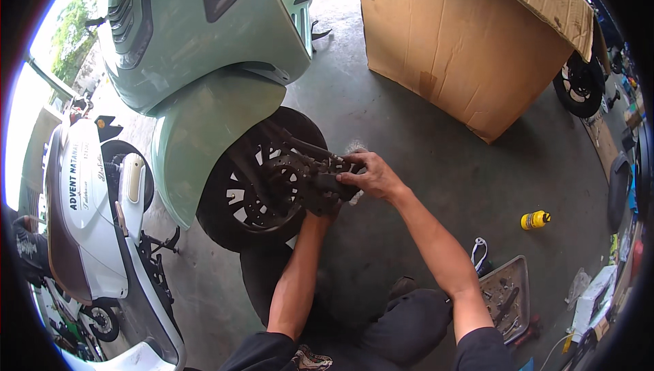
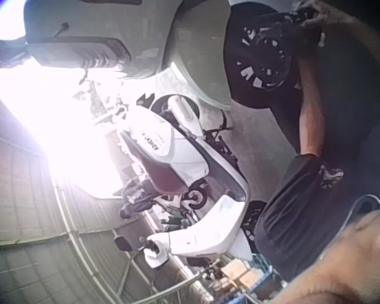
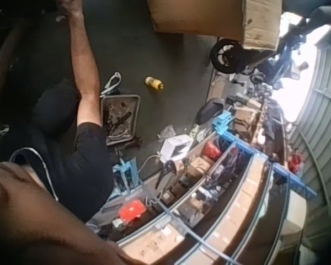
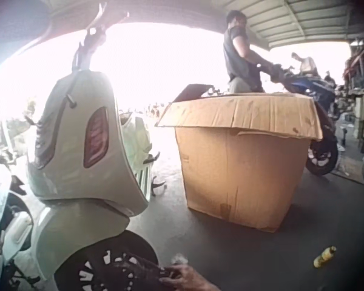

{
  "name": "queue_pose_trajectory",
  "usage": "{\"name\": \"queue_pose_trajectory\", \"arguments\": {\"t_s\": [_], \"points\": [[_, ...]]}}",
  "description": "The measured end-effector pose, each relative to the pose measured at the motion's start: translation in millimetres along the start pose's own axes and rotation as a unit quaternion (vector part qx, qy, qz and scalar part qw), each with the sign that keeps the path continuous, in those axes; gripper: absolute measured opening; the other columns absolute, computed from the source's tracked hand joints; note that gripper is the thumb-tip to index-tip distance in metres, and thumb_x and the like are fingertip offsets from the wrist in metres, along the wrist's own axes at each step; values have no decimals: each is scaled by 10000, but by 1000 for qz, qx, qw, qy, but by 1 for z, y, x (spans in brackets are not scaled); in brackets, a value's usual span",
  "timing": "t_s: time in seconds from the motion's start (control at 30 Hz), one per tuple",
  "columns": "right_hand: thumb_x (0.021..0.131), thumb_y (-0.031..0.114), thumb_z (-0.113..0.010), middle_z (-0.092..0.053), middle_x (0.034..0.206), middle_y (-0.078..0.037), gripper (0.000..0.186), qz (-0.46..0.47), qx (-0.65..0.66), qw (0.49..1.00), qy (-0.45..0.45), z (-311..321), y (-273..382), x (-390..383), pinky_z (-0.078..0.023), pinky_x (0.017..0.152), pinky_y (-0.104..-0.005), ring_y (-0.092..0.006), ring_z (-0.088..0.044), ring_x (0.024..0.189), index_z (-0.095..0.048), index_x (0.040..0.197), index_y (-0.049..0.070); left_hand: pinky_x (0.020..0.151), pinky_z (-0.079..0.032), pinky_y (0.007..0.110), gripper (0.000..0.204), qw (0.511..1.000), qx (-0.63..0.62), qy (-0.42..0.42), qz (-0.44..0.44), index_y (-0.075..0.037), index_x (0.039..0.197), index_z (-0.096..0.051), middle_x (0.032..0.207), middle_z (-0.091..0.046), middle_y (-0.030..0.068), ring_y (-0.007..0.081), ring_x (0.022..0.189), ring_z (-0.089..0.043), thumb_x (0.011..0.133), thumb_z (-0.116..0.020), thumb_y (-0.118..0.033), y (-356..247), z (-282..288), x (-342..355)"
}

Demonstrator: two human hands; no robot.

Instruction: The person services a motorcycle brake caliper by cleaning and replacing brake pads, using an impact driver to secure components, and later works on the handlebar assembly with a screwdriver and a cleaning cloth.

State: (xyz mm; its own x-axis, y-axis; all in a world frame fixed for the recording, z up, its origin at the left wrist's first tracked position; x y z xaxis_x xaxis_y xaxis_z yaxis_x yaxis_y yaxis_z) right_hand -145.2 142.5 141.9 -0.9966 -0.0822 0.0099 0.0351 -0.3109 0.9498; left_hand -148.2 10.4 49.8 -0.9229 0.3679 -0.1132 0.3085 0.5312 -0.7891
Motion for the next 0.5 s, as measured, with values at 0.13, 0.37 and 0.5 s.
{"name": "queue_pose_trajectory", "arguments": {"t_s": [0.13, 0.37, 0.5], "points": [[833, 201, -707, -648, 919, -56, 315, -48, 19, 997, 50, -10, -13, 10, -469, 735, -300, -128, -577, 782, -673, 1060, -15, 960, -474, 418, 491, 978, -199, -42, 49, -116, 1243, -544, 1210, -577, 80, 238, 1105, -574, 924, -481, -484, -3, 10, -4], [838, 145, -657, -680, 1016, -101, 408, -51, 218, 960, 170, -52, -4, 16, -493, 752, -312, -156, -621, 794, -602, 1221, 16, 995, -448, 436, 644, 946, -324, 17, 33, -119, 1317, -521, 1266, -573, 96, 262, 1157, -557, 901, -429, -603, -41, 30, -35], [847, 112, -654, -682, 964, -75, 322, -192, 377, 861, 284, -79, 10, 12, -532, 743, -320, -140, -637, 830, -634, 1152, 13, 999, -447, 442, 624, 993, 107, 58, -7, -119, 1314, -528, 1266, -586, 85, 268, 1160, -564, 901, -452, -581, -43, 63, -35]]}}
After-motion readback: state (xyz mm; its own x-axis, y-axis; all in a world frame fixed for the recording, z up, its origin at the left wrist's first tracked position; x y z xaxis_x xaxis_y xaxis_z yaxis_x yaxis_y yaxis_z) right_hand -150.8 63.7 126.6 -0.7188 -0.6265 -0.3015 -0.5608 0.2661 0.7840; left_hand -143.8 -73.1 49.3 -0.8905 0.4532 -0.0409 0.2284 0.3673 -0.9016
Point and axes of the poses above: each hand's wrist, its own x-axis towards the middle knuckle, its own z-axis out of the back of the hand, y = z × x, the point moved 10 cm from there along x, towards the middle knuckle
